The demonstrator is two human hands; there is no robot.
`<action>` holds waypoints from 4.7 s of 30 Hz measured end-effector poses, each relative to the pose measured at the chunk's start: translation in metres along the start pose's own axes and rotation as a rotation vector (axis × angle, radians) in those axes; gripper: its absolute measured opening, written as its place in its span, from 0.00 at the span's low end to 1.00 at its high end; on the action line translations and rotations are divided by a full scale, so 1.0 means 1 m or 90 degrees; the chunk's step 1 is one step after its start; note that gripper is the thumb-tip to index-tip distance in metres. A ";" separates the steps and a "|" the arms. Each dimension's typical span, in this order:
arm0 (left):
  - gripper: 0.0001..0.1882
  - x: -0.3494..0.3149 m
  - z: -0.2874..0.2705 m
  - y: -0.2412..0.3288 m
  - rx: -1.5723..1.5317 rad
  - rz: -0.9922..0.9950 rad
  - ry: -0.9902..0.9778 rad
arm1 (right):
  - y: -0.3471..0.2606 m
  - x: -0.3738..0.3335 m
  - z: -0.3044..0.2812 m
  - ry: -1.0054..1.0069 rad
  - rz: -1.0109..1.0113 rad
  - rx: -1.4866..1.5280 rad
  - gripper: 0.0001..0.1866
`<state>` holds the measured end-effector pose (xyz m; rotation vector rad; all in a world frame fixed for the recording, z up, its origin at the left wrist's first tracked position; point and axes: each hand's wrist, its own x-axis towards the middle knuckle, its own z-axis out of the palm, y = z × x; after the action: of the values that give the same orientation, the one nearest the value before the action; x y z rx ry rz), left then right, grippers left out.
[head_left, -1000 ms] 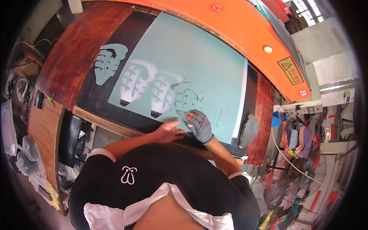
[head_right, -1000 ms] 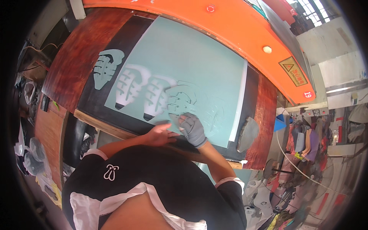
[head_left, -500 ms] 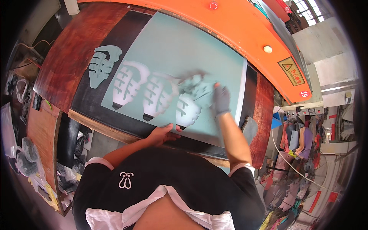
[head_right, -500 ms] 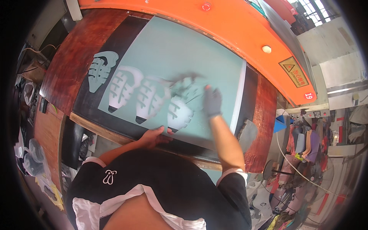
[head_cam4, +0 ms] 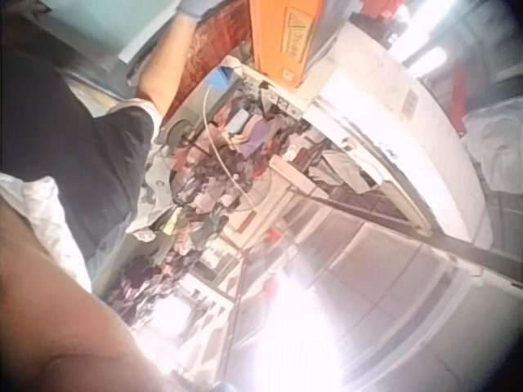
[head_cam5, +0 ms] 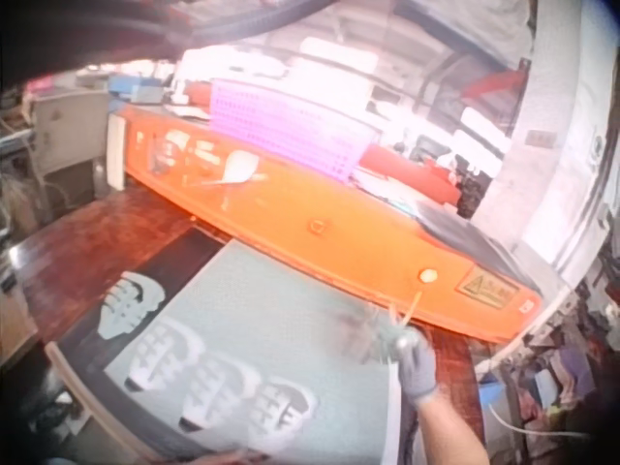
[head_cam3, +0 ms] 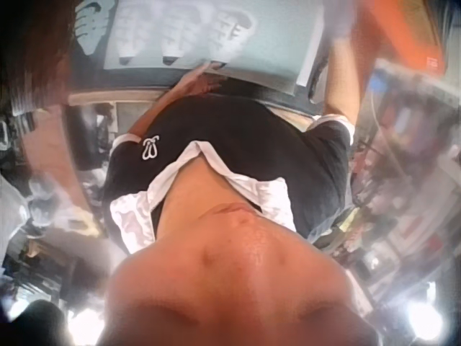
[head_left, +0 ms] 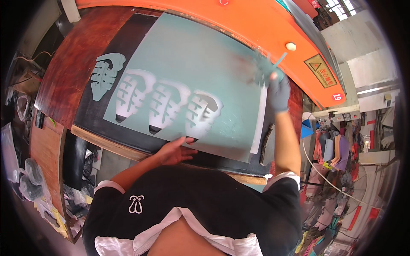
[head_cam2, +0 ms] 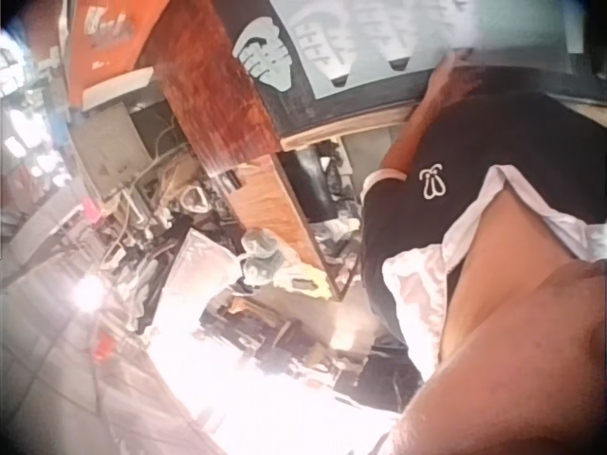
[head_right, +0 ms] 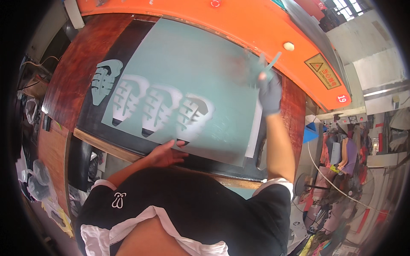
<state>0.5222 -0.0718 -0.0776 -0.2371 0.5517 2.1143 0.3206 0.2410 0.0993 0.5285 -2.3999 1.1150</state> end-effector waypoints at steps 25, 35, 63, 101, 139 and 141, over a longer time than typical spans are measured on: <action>0.25 0.081 0.048 -0.068 0.065 0.031 0.049 | 0.001 -0.143 0.012 -0.053 0.358 0.166 0.19; 0.21 0.081 0.049 -0.071 0.092 0.033 0.056 | 0.027 0.075 -0.066 0.237 0.270 0.260 0.17; 0.32 0.015 0.134 0.036 0.196 0.331 0.048 | -0.174 -0.053 -0.047 0.080 0.128 0.436 0.20; 0.09 -0.146 0.091 0.238 0.238 0.525 -0.247 | -0.326 0.018 0.122 -0.299 -0.036 0.918 0.19; 0.23 -0.188 -0.134 0.213 0.104 0.544 0.338 | -0.242 0.120 0.339 -0.133 -0.007 0.159 0.21; 0.19 -0.204 -0.147 0.203 0.081 0.557 0.403 | -0.235 0.117 0.359 -0.126 -0.067 0.035 0.21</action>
<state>0.4658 -0.3905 -0.0723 -0.7024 1.3459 2.8175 0.2620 -0.2001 0.0989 0.8084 -2.4797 1.1314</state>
